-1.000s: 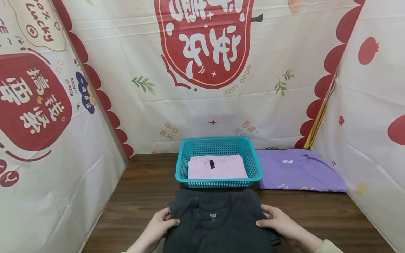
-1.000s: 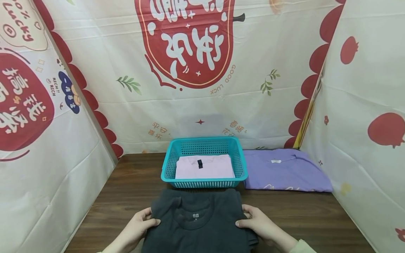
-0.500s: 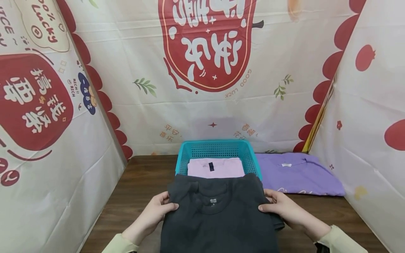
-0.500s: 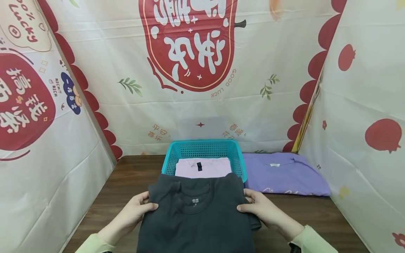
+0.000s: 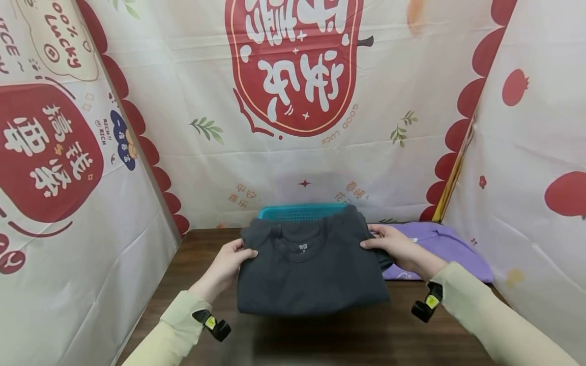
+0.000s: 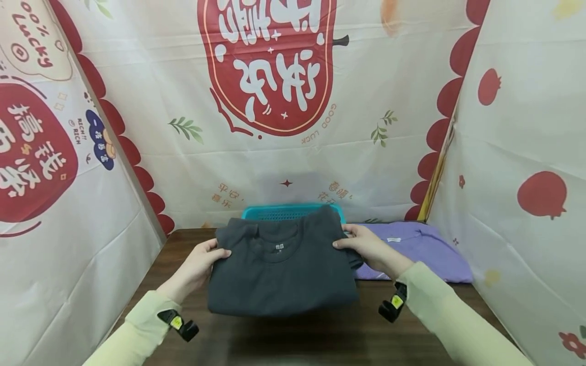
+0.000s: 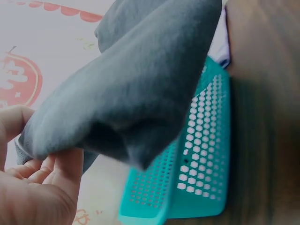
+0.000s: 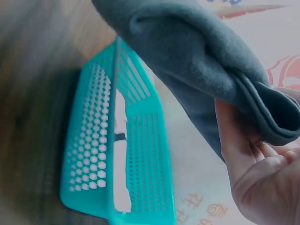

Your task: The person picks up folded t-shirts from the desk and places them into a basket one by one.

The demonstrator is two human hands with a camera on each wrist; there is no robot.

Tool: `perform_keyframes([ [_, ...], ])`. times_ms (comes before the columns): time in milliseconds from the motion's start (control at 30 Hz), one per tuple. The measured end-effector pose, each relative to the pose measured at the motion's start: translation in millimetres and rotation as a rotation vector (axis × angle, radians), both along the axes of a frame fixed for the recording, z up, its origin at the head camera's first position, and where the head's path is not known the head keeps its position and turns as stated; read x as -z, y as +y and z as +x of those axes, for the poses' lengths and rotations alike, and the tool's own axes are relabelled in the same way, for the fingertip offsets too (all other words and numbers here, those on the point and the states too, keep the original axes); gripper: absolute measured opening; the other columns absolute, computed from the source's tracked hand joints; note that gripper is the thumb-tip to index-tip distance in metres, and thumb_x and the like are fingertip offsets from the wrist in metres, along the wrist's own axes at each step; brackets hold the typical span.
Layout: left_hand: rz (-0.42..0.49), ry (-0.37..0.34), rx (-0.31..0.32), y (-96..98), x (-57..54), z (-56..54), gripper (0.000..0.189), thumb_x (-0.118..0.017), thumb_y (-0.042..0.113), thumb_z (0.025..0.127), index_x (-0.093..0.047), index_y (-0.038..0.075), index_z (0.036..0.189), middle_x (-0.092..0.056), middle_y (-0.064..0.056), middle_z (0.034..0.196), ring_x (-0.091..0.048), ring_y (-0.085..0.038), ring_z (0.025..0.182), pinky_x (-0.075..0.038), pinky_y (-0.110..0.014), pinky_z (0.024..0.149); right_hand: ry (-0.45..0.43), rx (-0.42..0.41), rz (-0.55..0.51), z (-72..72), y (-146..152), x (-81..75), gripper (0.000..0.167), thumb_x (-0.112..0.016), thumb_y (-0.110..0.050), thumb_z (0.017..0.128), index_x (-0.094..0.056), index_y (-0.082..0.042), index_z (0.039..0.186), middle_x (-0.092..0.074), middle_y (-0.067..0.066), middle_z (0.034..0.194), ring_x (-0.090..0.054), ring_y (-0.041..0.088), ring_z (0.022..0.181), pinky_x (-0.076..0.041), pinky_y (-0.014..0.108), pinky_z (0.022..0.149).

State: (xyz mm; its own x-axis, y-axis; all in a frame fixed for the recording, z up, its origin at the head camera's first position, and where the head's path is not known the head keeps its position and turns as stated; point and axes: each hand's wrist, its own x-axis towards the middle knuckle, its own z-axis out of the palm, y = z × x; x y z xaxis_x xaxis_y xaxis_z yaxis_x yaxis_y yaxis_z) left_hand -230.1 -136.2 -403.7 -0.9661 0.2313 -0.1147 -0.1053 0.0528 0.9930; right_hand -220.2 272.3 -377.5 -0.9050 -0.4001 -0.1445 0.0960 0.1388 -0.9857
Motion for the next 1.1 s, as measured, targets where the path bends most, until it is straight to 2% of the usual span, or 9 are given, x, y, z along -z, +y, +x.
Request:
perform_keyframes([
  [233, -0.048, 0.018, -0.044, 12.7, -5.8, -37.4, 0.029, -0.06, 0.008, 0.091, -0.059, -0.003, 0.118, -0.067, -0.012, 0.099, -0.066, -0.02, 0.081, -0.055, -0.033, 0.072, 0.017, 0.045, 0.045, -35.5, 1.8, -7.2, 0.053, -0.062, -0.013, 0.095, -0.04, 0.008, 0.138, -0.069, 0.01, 0.099, -0.069, 0.021, 0.08, -0.057, 0.038, 0.072],
  [400, -0.079, 0.049, -0.083, 24.3, -11.3, -65.3, 0.022, -0.061, 0.009, 0.089, -0.062, -0.002, 0.108, -0.064, -0.012, 0.098, -0.063, -0.019, 0.077, -0.053, -0.031, 0.068, 0.022, 0.116, 0.071, -59.9, 5.5, -6.0, 0.053, -0.061, -0.013, 0.095, -0.04, 0.008, 0.139, -0.069, 0.006, 0.094, -0.068, 0.017, 0.077, -0.056, 0.035, 0.07],
  [467, -0.091, 0.058, -0.107, 30.5, -11.6, -75.6, 0.015, -0.062, 0.01, 0.088, -0.062, 0.001, 0.1, -0.062, -0.012, 0.097, -0.062, -0.019, 0.075, -0.052, -0.031, 0.066, 0.021, 0.146, 0.081, -70.5, 6.2, -2.8, 0.055, -0.061, -0.014, 0.094, -0.039, 0.007, 0.14, -0.068, 0.006, 0.097, -0.067, 0.017, 0.077, -0.056, 0.034, 0.07],
  [567, -0.115, 0.071, -0.132, 40.0, -8.7, -88.6, 0.008, -0.063, 0.01, 0.088, -0.059, 0.004, 0.087, -0.06, -0.012, 0.095, -0.059, -0.02, 0.074, -0.05, -0.032, 0.065, 0.008, 0.176, 0.1, -85.8, 5.4, 2.5, 0.059, -0.062, -0.015, 0.094, -0.036, 0.005, 0.144, -0.064, 0.017, 0.113, -0.067, 0.016, 0.08, -0.056, 0.034, 0.073],
  [667, -0.15, 0.081, -0.139, 48.8, -4.8, -97.4, 0.015, -0.063, 0.011, 0.088, -0.053, 0.007, 0.078, -0.057, -0.012, 0.093, -0.055, -0.022, 0.076, -0.046, -0.033, 0.067, 0.002, 0.204, 0.139, -98.5, 5.2, 7.4, 0.065, -0.061, -0.016, 0.095, -0.029, 0.004, 0.149, -0.051, 0.026, 0.133, -0.066, 0.014, 0.082, -0.055, 0.033, 0.075],
  [733, -0.176, 0.094, -0.135, 53.3, -2.7, -102.1, 0.02, -0.063, 0.011, 0.089, -0.049, 0.008, 0.075, -0.055, -0.012, 0.092, -0.053, -0.023, 0.078, -0.044, -0.034, 0.069, 0.003, 0.221, 0.163, -104.7, 5.8, 9.3, 0.065, -0.059, -0.017, 0.096, -0.029, 0.004, 0.149, -0.045, 0.028, 0.139, -0.065, 0.013, 0.082, -0.055, 0.033, 0.075],
  [933, -0.221, 0.128, -0.169, 59.3, 1.2, -113.5, 0.02, -0.062, 0.011, 0.088, -0.047, 0.009, 0.075, -0.053, -0.012, 0.09, -0.049, -0.027, 0.082, -0.039, -0.037, 0.073, 0.031, 0.254, 0.216, -116.5, 4.8, 15.4, 0.056, -0.058, -0.015, 0.096, -0.038, 0.004, 0.145, -0.048, 0.027, 0.136, -0.065, 0.018, 0.084, -0.055, 0.035, 0.075],
  [1100, -0.263, 0.133, -0.172, 59.2, 6.7, -121.0, 0.015, -0.062, 0.009, 0.087, -0.05, 0.007, 0.078, -0.053, -0.011, 0.089, -0.048, -0.026, 0.08, -0.04, -0.037, 0.073, 0.051, 0.272, 0.28, -120.6, -4.9, 23.0, 0.055, -0.058, -0.016, 0.097, -0.038, 0.004, 0.144, -0.046, 0.026, 0.138, -0.061, 0.03, 0.103, -0.053, 0.038, 0.081],
])
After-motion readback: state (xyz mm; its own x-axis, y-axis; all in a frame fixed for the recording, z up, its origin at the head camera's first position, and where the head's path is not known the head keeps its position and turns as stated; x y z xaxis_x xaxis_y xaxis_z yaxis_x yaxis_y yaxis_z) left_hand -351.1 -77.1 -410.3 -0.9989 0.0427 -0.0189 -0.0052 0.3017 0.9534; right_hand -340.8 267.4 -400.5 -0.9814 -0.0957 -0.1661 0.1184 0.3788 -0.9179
